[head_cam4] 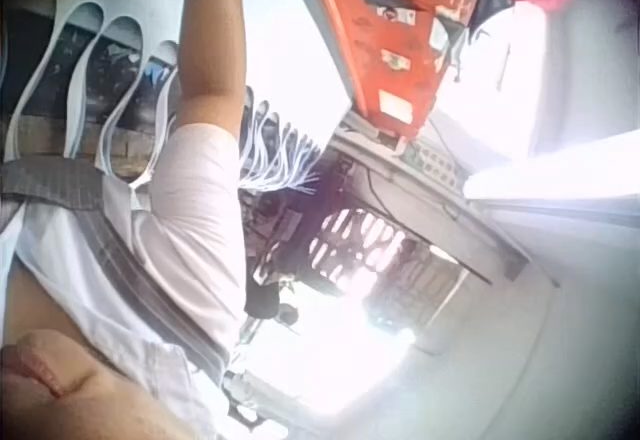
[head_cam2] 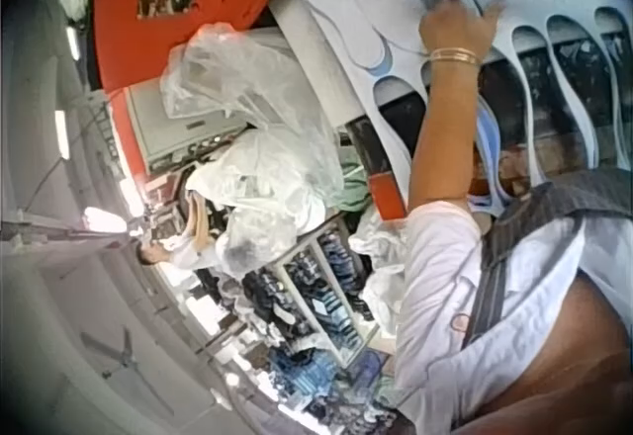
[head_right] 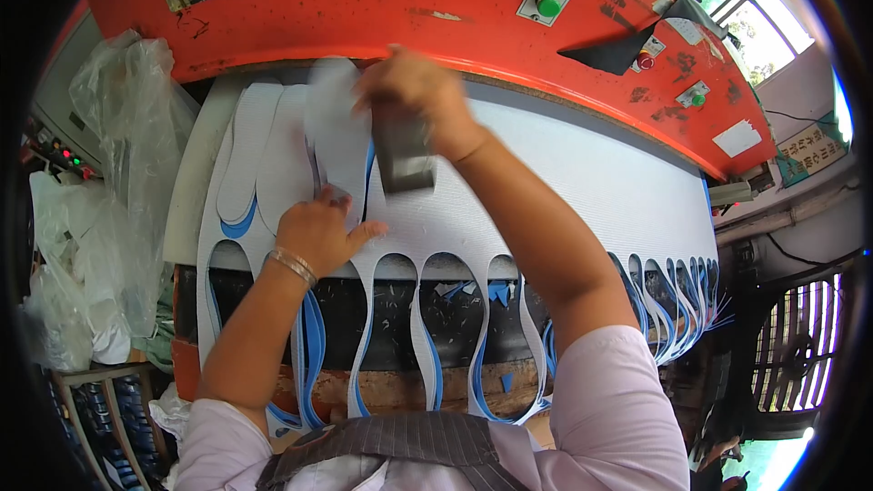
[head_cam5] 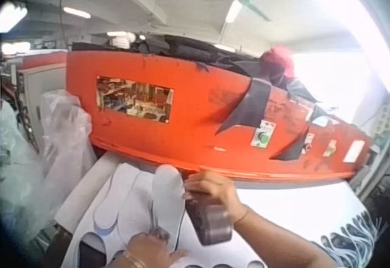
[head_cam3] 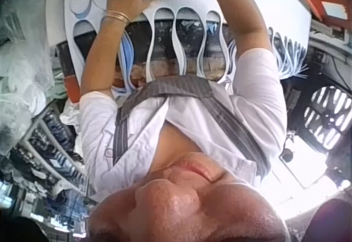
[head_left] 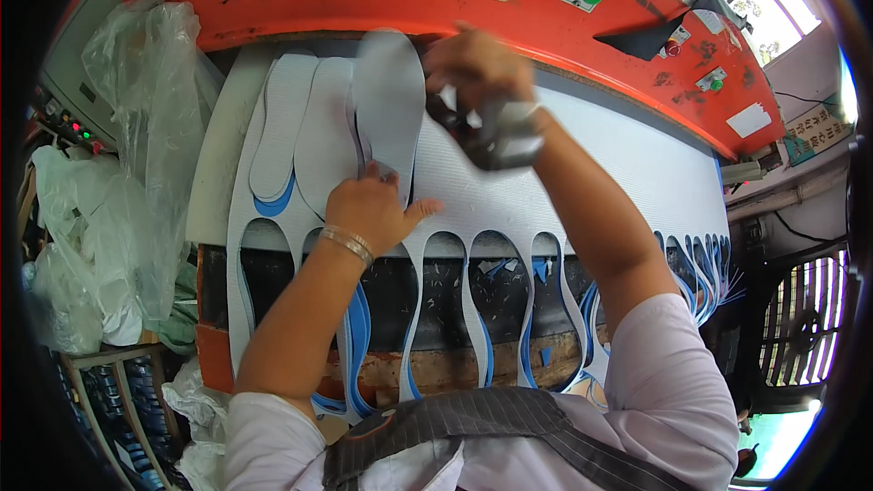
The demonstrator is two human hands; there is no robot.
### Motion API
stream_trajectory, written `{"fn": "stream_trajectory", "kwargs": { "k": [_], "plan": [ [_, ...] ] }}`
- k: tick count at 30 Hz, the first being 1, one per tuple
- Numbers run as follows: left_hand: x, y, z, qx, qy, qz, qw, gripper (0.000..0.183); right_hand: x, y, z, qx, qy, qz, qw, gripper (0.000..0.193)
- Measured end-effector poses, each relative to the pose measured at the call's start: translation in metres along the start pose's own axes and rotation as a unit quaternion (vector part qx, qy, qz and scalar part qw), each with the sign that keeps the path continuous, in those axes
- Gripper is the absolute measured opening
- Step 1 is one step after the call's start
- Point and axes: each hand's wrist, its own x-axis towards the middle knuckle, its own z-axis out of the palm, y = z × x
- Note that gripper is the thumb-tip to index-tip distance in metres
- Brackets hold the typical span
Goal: The person is using a hydraulic clicker press and a metal die to cut shoe insole shapes from a sheet of material.
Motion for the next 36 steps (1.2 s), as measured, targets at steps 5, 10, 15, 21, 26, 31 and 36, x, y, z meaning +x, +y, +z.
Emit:
{"fn": "stream_trajectory", "kwargs": {
  "k": [5,10,15,21,26,31,36],
  "plan": [
    [0.058,0.008,-0.035,0.089,-0.162,-0.067,0.98,0.054,-0.001,-0.039,-0.027,-0.333,0.02,0.314,0.889,0.023],
    [0.096,-0.033,0.039,0.031,0.063,-0.006,0.998,0.04,-0.04,0.028,0.01,-0.317,-0.164,0.565,0.744,0.032],
    [0.07,-0.02,0.052,0.028,0.093,0.013,0.995,0.041,-0.053,0.056,0.019,-0.343,-0.074,0.527,0.774,0.051],
    [0.001,-0.01,0.052,-0.026,0.085,0.053,0.995,0.044,-0.159,-0.031,0.016,-0.241,-0.197,0.29,0.905,0.108],
    [0.0,-0.022,0.055,-0.056,0.072,0.046,0.995,0.044,-0.161,-0.034,0.061,-0.305,-0.078,0.296,0.902,0.077],
    [0.005,-0.014,0.046,-0.071,0.06,0.04,0.995,0.044,-0.161,-0.033,0.047,-0.316,-0.088,0.254,0.91,0.074],
    [0.008,-0.012,0.038,-0.033,0.057,0.032,0.997,0.044,-0.154,-0.031,0.047,-0.314,-0.091,0.241,0.914,0.068]
  ]
}}
